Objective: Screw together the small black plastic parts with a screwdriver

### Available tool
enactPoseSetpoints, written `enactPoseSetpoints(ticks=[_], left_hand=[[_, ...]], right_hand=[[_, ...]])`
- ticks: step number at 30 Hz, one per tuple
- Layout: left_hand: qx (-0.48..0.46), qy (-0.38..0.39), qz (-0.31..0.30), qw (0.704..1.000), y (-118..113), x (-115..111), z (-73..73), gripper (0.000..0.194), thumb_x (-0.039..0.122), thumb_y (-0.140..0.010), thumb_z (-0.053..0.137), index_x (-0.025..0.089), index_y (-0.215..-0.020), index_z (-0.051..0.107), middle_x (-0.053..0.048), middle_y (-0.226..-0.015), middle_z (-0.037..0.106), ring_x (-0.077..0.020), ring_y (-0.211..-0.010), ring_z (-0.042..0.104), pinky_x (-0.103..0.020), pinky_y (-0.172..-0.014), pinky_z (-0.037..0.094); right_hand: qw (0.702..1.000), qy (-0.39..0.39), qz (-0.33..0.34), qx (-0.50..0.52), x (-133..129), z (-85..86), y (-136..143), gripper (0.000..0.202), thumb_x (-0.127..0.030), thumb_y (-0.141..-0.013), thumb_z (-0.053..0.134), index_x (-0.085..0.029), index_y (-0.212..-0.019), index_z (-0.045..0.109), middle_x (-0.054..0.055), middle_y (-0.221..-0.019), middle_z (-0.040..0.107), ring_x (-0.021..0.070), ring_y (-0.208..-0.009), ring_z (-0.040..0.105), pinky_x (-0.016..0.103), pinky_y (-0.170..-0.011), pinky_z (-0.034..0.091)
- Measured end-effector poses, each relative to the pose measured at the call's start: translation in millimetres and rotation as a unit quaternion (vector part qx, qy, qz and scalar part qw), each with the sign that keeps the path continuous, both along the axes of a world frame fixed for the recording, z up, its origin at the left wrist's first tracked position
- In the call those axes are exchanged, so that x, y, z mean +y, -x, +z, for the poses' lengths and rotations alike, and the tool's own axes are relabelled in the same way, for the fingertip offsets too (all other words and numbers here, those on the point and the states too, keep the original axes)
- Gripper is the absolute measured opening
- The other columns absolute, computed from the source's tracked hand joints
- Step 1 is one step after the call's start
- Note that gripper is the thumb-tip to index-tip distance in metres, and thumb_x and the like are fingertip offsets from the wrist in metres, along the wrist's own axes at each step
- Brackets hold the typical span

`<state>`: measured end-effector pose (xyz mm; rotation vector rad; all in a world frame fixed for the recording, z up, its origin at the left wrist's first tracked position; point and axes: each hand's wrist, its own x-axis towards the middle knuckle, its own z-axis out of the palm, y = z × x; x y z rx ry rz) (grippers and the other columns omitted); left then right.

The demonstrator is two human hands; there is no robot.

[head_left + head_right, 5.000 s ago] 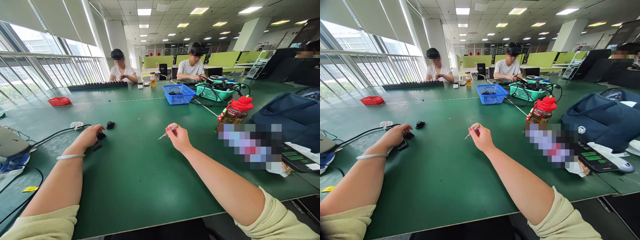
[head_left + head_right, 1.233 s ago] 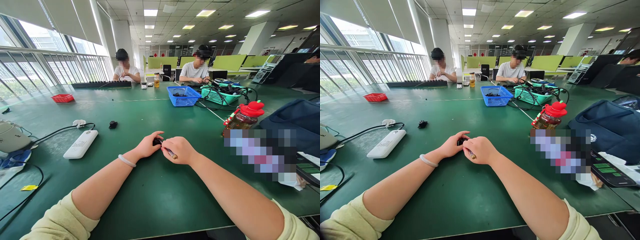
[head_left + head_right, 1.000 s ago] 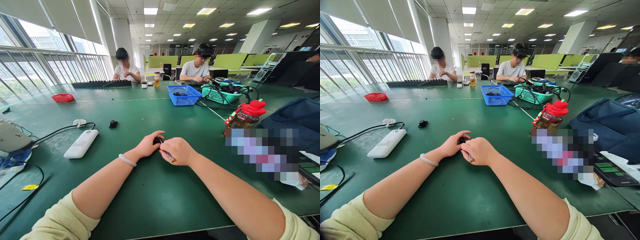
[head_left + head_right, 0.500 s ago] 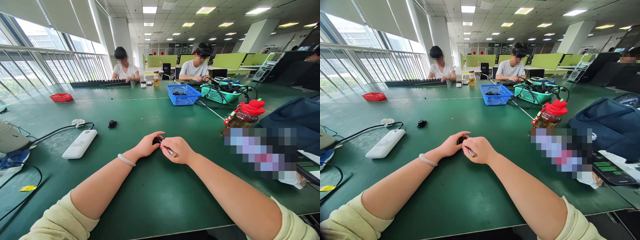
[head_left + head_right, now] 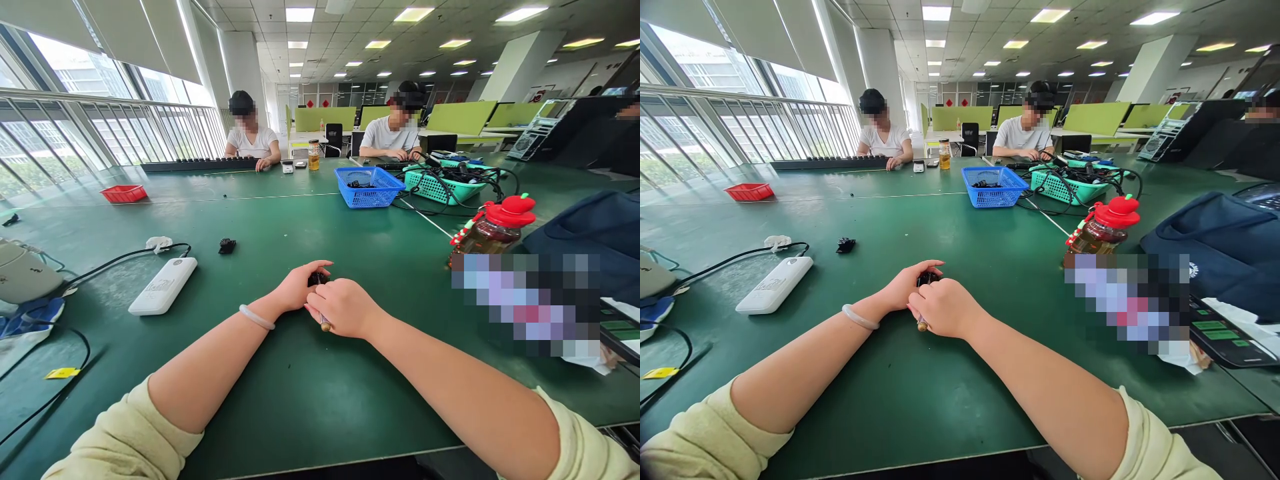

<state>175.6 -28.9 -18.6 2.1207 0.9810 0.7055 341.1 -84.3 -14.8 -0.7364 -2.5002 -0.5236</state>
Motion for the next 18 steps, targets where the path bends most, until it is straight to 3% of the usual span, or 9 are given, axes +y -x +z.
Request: enactPoseSetpoints(ticks=[6, 10, 14, 18], left_hand=[[0.004, 0.002, 0.021, 1.000, 2, 4, -6.4, 0.064, 0.011, -0.072, 0.061, 0.023, -0.134, 0.053, -0.007, -0.121, 0.066, -0.0209, -0.109, 0.063, -0.040, -0.102, 0.048], [0.007, 0.001, 0.020, 1.000, 3, 5, -8.1, 0.062, 0.013, -0.075, 0.060, 0.023, -0.135, 0.052, -0.006, -0.120, 0.067, -0.0200, -0.108, 0.064, -0.039, -0.103, 0.048], [-0.001, 0.008, 0.012, 1.000, 2, 3, -5.9, 0.058, 0.017, -0.079, 0.061, 0.021, -0.136, 0.051, -0.007, -0.122, 0.067, -0.0209, -0.109, 0.063, -0.040, -0.103, 0.048], [-0.016, 0.022, 0.006, 1.000, 1, 3, -4.5, 0.057, 0.016, -0.080, 0.061, 0.020, -0.136, 0.051, -0.008, -0.119, 0.067, -0.0203, -0.108, 0.064, -0.040, -0.103, 0.048]], right_hand=[[0.999, -0.028, 0.023, 0.035, 7, 0.5, -9, 0.024, -0.018, -0.089, 0.049, -0.019, -0.067, 0.056, 0.000, -0.057, 0.050, 0.0126, -0.054, 0.043, 0.029, -0.056, 0.023], [0.997, -0.004, 0.038, 0.067, 10, 3.7, -14, 0.030, -0.021, -0.092, 0.047, -0.020, -0.063, 0.053, -0.001, -0.056, 0.049, 0.0123, -0.053, 0.042, 0.029, -0.055, 0.025], [0.988, 0.066, 0.003, 0.138, 9, 5.3, -17, 0.031, -0.024, -0.092, 0.044, -0.021, -0.063, 0.051, -0.001, -0.056, 0.051, 0.0122, -0.052, 0.042, 0.028, -0.054, 0.029], [0.942, 0.181, -0.030, 0.280, 11, 3.7, -22, 0.033, -0.030, -0.094, 0.041, -0.022, -0.064, 0.050, -0.001, -0.058, 0.053, 0.0122, -0.053, 0.044, 0.026, -0.055, 0.035]])
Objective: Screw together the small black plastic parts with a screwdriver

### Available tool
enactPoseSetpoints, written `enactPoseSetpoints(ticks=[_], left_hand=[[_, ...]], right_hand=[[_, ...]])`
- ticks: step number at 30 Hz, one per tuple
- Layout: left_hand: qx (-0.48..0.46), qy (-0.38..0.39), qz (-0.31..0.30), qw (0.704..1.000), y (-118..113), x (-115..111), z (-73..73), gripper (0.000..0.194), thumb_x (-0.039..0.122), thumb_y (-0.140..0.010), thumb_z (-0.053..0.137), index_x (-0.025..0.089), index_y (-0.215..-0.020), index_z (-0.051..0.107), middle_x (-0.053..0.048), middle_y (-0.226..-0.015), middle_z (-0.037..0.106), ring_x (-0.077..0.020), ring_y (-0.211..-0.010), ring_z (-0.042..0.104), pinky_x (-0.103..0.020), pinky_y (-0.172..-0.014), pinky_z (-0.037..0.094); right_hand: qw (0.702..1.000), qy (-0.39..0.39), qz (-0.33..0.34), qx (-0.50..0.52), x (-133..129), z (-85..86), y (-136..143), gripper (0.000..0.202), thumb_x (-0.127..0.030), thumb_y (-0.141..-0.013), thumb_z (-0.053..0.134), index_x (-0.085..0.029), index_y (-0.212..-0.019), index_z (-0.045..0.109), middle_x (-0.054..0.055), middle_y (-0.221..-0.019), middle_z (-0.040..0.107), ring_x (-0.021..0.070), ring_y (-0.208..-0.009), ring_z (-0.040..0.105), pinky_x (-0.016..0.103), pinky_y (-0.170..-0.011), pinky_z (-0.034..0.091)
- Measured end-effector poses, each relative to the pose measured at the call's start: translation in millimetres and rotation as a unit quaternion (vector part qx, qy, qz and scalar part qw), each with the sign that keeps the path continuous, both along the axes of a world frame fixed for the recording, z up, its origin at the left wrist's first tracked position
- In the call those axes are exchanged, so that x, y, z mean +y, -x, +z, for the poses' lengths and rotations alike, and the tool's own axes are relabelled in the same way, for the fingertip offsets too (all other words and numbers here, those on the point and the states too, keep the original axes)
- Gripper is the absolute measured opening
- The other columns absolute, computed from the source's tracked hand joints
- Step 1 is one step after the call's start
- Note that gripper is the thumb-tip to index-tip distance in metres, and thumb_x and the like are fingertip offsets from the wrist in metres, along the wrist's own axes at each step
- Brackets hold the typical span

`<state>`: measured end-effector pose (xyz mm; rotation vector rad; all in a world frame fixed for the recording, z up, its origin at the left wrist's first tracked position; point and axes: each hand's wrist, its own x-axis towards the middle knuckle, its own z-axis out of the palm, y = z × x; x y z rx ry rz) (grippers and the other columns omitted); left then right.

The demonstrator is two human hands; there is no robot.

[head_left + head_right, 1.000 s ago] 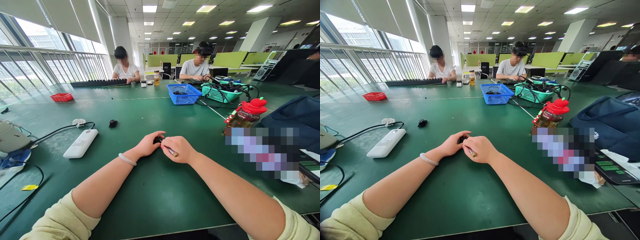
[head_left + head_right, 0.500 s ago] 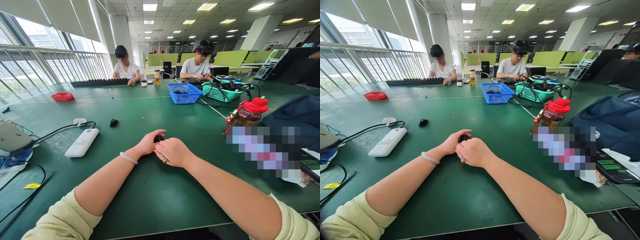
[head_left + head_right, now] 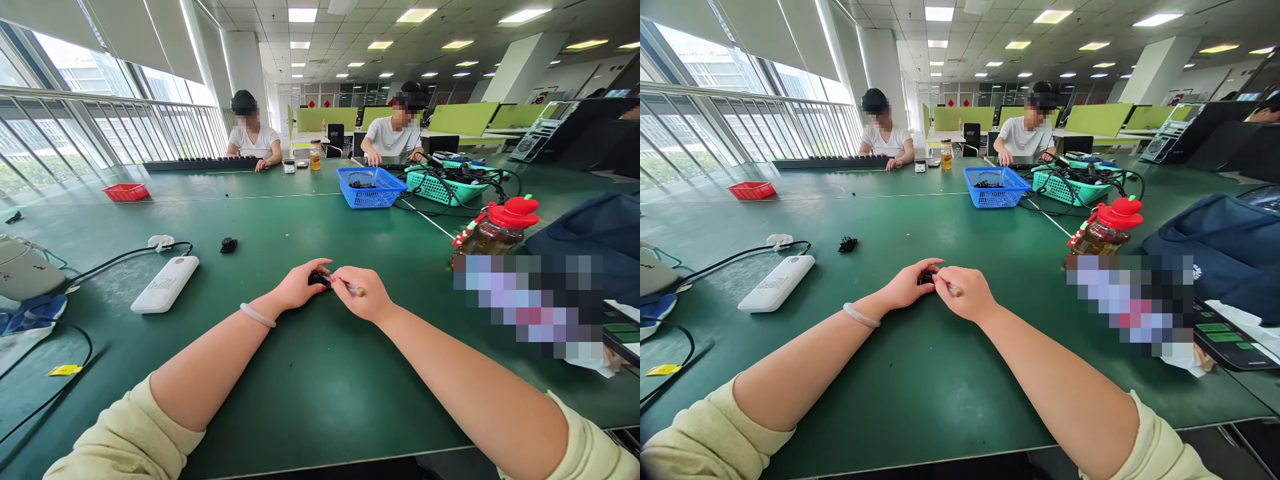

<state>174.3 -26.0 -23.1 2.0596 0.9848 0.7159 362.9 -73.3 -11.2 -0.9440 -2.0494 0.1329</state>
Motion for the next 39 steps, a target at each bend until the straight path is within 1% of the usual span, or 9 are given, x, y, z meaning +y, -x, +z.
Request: enactPoseSetpoints(ticks=[4, 7, 9, 12, 16, 22, 27, 35, 39], left_hand=[[0.000, 0.005, 0.002, 1.000, 0, 1, -1.0, 0.059, 0.014, -0.079, 0.062, 0.022, -0.136, 0.051, -0.007, -0.119, 0.067, -0.0198, -0.108, 0.064, -0.041, -0.105, 0.047], [0.006, 0.001, 0.007, 1.000, 1, 2, -1.7, 0.058, 0.014, -0.079, 0.063, 0.023, -0.135, 0.052, -0.006, -0.119, 0.067, -0.0198, -0.109, 0.064, -0.040, -0.105, 0.046], [0.004, -0.001, 0.006, 1.000, 1, 1, -1.7, 0.058, 0.015, -0.079, 0.063, 0.022, -0.136, 0.051, -0.007, -0.119, 0.067, -0.0196, -0.108, 0.064, -0.039, -0.104, 0.047], [0.006, -0.015, 0.010, 1.000, -1, -1, -0.7, 0.056, 0.016, -0.079, 0.063, 0.021, -0.134, 0.052, -0.007, -0.117, 0.068, -0.0195, -0.106, 0.064, -0.039, -0.102, 0.048], [0.044, -0.043, 0.047, 0.997, -3, -3, 1.3, 0.052, 0.015, -0.075, 0.063, 0.021, -0.127, 0.057, -0.006, -0.114, 0.068, -0.0205, -0.103, 0.064, -0.038, -0.099, 0.049], [0.039, -0.025, 0.068, 0.997, 0, 0, 1.1, 0.059, 0.012, -0.072, 0.062, 0.024, -0.129, 0.054, -0.003, -0.112, 0.070, -0.0195, -0.100, 0.065, -0.037, -0.096, 0.050], [0.039, -0.028, 0.079, 0.996, 0, 1, -0.9, 0.061, 0.013, -0.073, 0.063, 0.022, -0.132, 0.052, -0.006, -0.114, 0.069, -0.0201, -0.100, 0.065, -0.039, -0.097, 0.050], [0.008, 0.003, 0.064, 0.998, 3, 6, -6.1, 0.065, 0.013, -0.074, 0.067, 0.025, -0.135, 0.049, -0.004, -0.110, 0.070, -0.0198, -0.100, 0.066, -0.040, -0.098, 0.050], [-0.009, 0.007, 0.063, 0.998, 3, 7, -6.5, 0.068, 0.012, -0.072, 0.069, 0.026, -0.136, 0.048, -0.003, -0.108, 0.072, -0.0191, -0.100, 0.067, -0.040, -0.099, 0.050]], right_hand=[[0.979, 0.141, -0.034, 0.144, 7, -0.9, -5, 0.037, -0.040, -0.095, 0.042, -0.022, -0.064, 0.052, -0.003, -0.053, 0.050, 0.0121, -0.049, 0.046, 0.026, -0.052, 0.036], [0.966, 0.190, -0.022, 0.174, 10, 0.8, -8, 0.038, -0.043, -0.095, 0.042, -0.022, -0.066, 0.053, -0.004, -0.052, 0.050, 0.0117, -0.047, 0.046, 0.025, -0.051, 0.037], [0.978, 0.166, -0.004, 0.129, 8, 3.1, -9, 0.035, -0.039, -0.095, 0.042, -0.021, -0.068, 0.053, -0.003, -0.055, 0.052, 0.0115, -0.050, 0.047, 0.024, -0.053, 0.037], [0.997, 0.065, 0.029, -0.025, 1, 6.5, -8, 0.024, -0.030, -0.093, 0.045, -0.021, -0.075, 0.057, -0.001, -0.065, 0.059, 0.0116, -0.056, 0.050, 0.024, -0.057, 0.036], [0.975, -0.046, 0.036, -0.215, -6, 8.5, -1, 0.019, -0.025, -0.092, 0.048, -0.019, -0.080, 0.062, 0.001, -0.068, 0.062, 0.0126, -0.057, 0.050, 0.026, -0.057, 0.031], [0.943, -0.110, 0.023, -0.312, -7, 8.5, 5, 0.029, -0.026, -0.097, 0.045, -0.017, -0.077, 0.064, 0.001, -0.064, 0.057, 0.0120, -0.054, 0.045, 0.027, -0.056, 0.025], [0.951, -0.124, 0.008, -0.283, -6, 9.2, 2, 0.030, -0.027, -0.096, 0.048, -0.018, -0.074, 0.065, 0.001, -0.061, 0.057, 0.0116, -0.055, 0.045, 0.027, -0.056, 0.025], [0.992, -0.053, -0.026, -0.109, -3, 5.9, -6, 0.024, -0.028, -0.094, 0.051, -0.020, -0.081, 0.069, 0.000, -0.068, 0.064, 0.0106, -0.058, 0.054, 0.023, -0.057, 0.035], [0.994, -0.062, -0.003, -0.087, -1, 6.9, -11, 0.025, -0.028, -0.094, 0.051, -0.019, -0.078, 0.068, 0.001, -0.068, 0.063, 0.0107, -0.056, 0.051, 0.023, -0.057, 0.037]])
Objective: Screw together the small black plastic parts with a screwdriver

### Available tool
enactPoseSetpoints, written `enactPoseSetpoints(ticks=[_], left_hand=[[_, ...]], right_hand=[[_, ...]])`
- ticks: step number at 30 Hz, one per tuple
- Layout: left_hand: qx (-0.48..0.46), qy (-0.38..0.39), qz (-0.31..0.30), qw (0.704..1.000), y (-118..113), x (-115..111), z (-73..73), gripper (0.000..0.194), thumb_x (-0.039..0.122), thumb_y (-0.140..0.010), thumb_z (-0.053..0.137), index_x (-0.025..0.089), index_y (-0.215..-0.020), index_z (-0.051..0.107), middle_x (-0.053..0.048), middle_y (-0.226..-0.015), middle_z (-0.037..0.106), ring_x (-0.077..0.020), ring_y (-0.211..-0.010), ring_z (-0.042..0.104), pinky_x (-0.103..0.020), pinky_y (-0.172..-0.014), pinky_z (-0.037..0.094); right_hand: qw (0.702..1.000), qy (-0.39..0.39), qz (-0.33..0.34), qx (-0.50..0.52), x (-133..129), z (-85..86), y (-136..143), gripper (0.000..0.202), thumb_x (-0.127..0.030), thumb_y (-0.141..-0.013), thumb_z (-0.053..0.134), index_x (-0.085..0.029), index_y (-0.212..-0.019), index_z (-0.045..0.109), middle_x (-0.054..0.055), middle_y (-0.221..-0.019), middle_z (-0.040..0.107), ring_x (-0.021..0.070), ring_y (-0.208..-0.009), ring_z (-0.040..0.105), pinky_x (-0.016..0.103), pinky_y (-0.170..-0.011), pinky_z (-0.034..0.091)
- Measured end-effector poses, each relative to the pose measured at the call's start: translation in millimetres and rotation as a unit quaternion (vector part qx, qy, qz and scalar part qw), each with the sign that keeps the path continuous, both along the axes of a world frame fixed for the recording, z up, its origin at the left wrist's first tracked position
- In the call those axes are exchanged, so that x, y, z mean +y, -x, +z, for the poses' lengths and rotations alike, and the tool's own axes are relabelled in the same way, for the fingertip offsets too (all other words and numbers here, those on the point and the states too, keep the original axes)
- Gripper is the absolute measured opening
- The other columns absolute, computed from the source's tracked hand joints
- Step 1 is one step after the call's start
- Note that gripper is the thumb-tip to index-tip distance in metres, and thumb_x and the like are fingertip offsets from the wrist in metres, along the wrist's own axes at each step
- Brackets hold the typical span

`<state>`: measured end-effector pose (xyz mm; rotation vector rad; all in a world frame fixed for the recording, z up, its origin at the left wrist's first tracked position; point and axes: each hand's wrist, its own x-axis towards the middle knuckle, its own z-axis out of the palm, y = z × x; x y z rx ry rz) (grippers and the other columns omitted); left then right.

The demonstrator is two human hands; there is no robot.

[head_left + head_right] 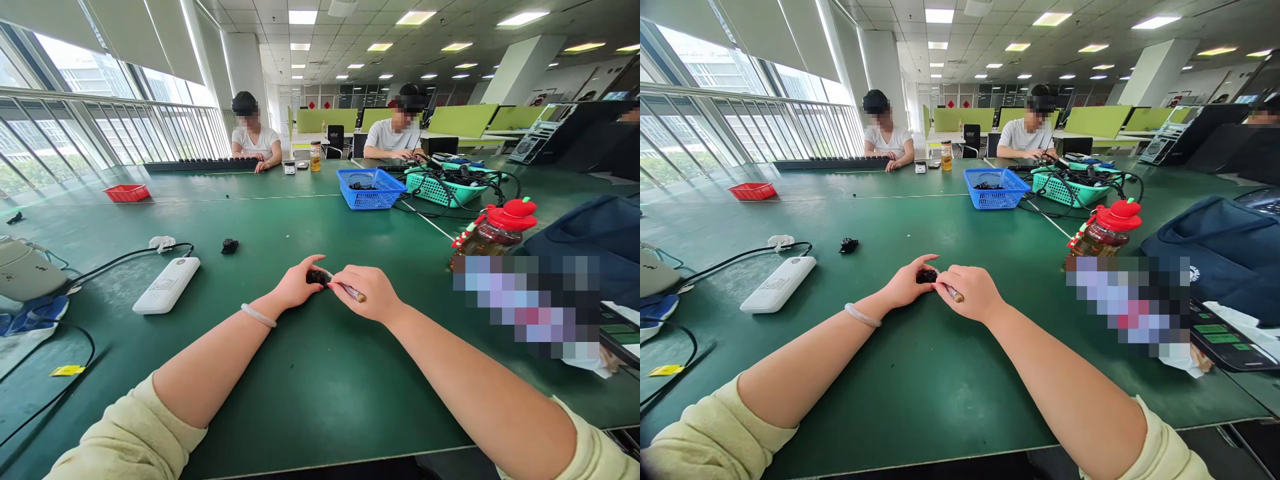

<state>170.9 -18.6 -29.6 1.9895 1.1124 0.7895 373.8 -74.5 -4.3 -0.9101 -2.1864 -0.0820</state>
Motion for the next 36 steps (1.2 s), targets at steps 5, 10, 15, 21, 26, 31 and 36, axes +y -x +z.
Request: enactPoseSetpoints(ticks=[5, 10, 15, 21, 26, 31, 36], left_hand=[[0.010, 0.008, -0.003, 1.000, -1, -3, 4.0, 0.070, 0.012, -0.071, 0.069, 0.025, -0.137, 0.048, -0.004, -0.110, 0.071, -0.0191, -0.100, 0.067, -0.038, -0.099, 0.050], [0.021, 0.014, -0.001, 1.000, -1, -6, 8.8, 0.068, 0.019, -0.072, 0.070, 0.025, -0.137, 0.049, -0.004, -0.111, 0.071, -0.0204, -0.100, 0.067, -0.039, -0.099, 0.050], [0.018, 0.001, 0.008, 1.000, -1, -4, 5.8, 0.063, 0.015, -0.073, 0.064, 0.025, -0.134, 0.052, -0.004, -0.112, 0.070, -0.0193, -0.099, 0.066, -0.039, -0.099, 0.050], [0.007, -0.007, 0.020, 1.000, -2, -2, 2.6, 0.062, 0.013, -0.068, 0.063, 0.021, -0.130, 0.055, -0.003, -0.101, 0.068, -0.0180, -0.090, 0.065, -0.036, -0.091, 0.053], [0.005, 0.005, 0.017, 1.000, -2, -3, 3.7, 0.063, 0.011, -0.068, 0.063, 0.022, -0.130, 0.054, -0.003, -0.100, 0.067, -0.0173, -0.089, 0.065, -0.035, -0.090, 0.053], [0.017, -0.008, 0.012, 1.000, -1, -2, 2.7, 0.063, 0.015, -0.070, 0.065, 0.023, -0.131, 0.053, -0.003, -0.100, 0.067, -0.0180, -0.090, 0.063, -0.036, -0.091, 0.052], [0.024, -0.002, 0.010, 1.000, -1, -2, 3.3, 0.066, 0.015, -0.070, 0.065, 0.022, -0.134, 0.051, -0.004, -0.102, 0.066, -0.0183, -0.091, 0.063, -0.037, -0.091, 0.051]], right_hand=[[0.998, 0.023, 0.047, -0.029, 0, 0.9, -2, 0.023, -0.028, -0.093, 0.052, -0.019, -0.079, 0.068, 0.001, -0.071, 0.064, 0.0099, -0.057, 0.051, 0.022, -0.057, 0.036], [0.995, 0.028, 0.030, -0.096, 1, -0.8, 1, 0.022, -0.029, -0.094, 0.053, -0.019, -0.083, 0.070, 0.001, -0.077, 0.066, 0.0102, -0.059, 0.053, 0.023, -0.058, 0.034], [0.983, -0.019, -0.001, -0.184, -4, 0.7, 11, 0.026, -0.028, -0.094, 0.051, -0.018, -0.078, 0.069, 0.002, -0.070, 0.060, 0.0108, -0.056, 0.046, 0.027, -0.056, 0.028], [0.977, -0.045, -0.033, -0.206, -11, -2.6, 25, 0.026, -0.024, -0.094, 0.049, -0.016, -0.074, 0.064, 0.002, -0.069, 0.056, 0.0112, -0.056, 0.044, 0.028, -0.056, 0.024], [0.980, -0.081, -0.047, -0.173, -13, -4.9, 28, 0.029, -0.022, -0.095, 0.048, -0.017, -0.070, 0.061, 0.001, -0.065, 0.053, 0.0112, -0.054, 0.041, 0.029, -0.056, 0.023], [0.983, -0.112, -0.044, -0.140, -9, -4.6, 23, 0.029, -0.022, -0.094, 0.048, -0.017, -0.069, 0.062, 0.000, -0.061, 0.049, 0.0114, -0.054, 0.039, 0.028, -0.054, 0.023], [0.987, -0.107, -0.036, -0.118, -9, -3.3, 19, 0.029, -0.024, -0.093, 0.049, -0.017, -0.068, 0.062, -0.001, -0.060, 0.048, 0.0107, -0.053, 0.038, 0.026, -0.053, 0.024]])
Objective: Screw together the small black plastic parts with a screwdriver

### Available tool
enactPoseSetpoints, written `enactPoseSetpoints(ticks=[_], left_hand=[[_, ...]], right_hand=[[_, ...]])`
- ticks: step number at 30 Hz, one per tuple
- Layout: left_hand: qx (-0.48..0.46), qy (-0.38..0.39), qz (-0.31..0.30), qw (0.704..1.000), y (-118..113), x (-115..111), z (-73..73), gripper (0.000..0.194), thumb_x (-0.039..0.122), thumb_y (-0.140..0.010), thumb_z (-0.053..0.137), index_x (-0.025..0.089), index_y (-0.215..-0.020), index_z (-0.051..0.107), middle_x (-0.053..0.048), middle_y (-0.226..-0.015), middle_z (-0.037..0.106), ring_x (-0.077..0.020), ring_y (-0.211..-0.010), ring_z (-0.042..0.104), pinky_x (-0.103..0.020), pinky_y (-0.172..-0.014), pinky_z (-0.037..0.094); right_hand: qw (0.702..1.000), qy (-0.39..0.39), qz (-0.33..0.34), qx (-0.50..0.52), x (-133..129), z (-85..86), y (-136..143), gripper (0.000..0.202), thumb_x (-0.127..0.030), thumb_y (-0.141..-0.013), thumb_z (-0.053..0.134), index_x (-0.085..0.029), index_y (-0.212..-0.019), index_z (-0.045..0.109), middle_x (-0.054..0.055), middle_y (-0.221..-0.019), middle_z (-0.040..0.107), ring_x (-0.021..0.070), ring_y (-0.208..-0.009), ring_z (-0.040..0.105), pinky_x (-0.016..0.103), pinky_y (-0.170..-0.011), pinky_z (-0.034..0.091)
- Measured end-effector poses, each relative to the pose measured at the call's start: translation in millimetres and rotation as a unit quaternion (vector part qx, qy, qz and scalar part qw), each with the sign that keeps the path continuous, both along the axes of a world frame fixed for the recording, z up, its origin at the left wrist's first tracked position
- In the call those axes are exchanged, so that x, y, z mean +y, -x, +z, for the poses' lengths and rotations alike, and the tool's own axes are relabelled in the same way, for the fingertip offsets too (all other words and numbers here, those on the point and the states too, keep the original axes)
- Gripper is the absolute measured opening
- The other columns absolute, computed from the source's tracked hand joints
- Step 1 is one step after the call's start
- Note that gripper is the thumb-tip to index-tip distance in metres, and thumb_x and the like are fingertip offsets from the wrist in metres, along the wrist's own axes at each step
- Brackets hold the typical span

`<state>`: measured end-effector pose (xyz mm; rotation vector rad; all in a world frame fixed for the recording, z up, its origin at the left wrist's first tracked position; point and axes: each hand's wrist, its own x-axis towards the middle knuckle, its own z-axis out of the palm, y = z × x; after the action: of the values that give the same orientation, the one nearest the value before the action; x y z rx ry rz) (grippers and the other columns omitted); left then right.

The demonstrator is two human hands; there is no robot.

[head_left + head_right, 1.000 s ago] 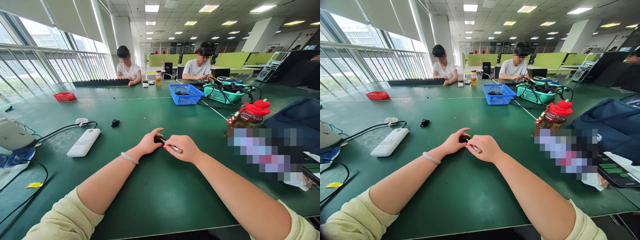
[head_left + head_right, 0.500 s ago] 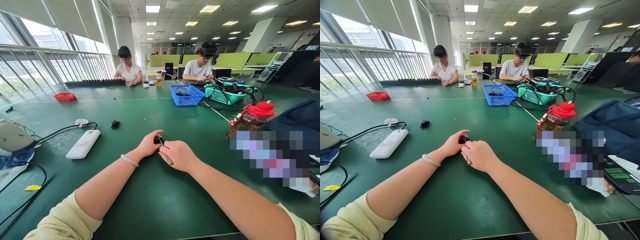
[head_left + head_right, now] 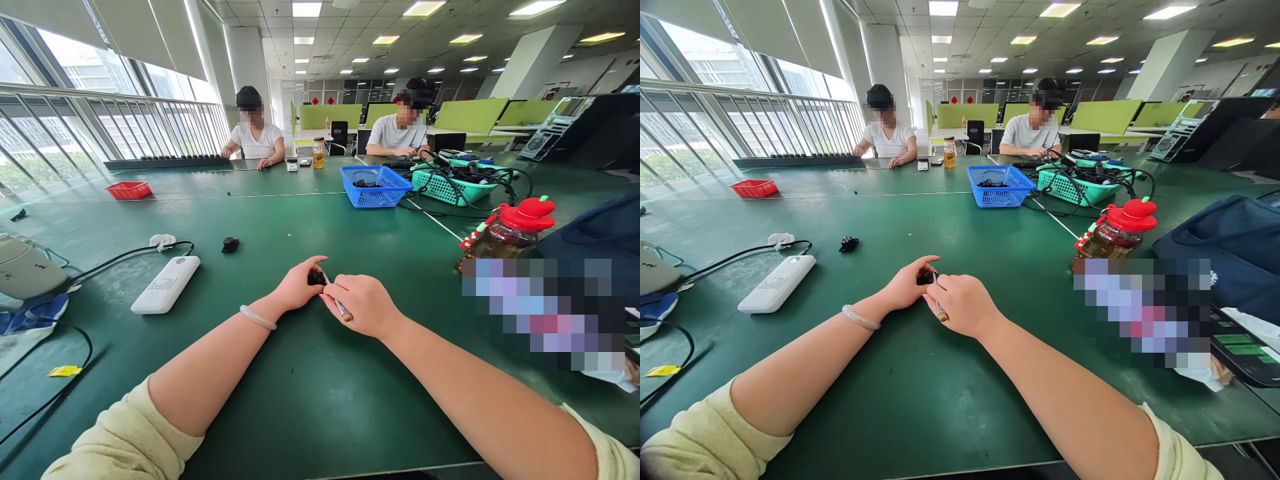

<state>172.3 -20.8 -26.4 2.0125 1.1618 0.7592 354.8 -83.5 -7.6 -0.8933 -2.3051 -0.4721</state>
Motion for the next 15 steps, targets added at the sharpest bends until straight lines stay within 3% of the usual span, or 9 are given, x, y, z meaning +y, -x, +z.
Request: enactPoseSetpoints(ticks=[15], left_hand=[[-0.004, -0.004, -0.006, 1.000, -0.1, -1.7, 1.4, 0.064, 0.014, -0.070, 0.065, 0.023, -0.133, 0.053, -0.004, -0.102, 0.067, -0.0184, -0.090, 0.064, -0.036, -0.091, 0.051]], right_hand=[[1.000, 0.013, 0.009, -0.001, 1.4, -2.2, 1.0, 0.026, -0.023, -0.093, 0.050, -0.018, -0.072, 0.064, -0.001, -0.062, 0.051, 0.0108, -0.054, 0.043, 0.027, -0.055, 0.026]])
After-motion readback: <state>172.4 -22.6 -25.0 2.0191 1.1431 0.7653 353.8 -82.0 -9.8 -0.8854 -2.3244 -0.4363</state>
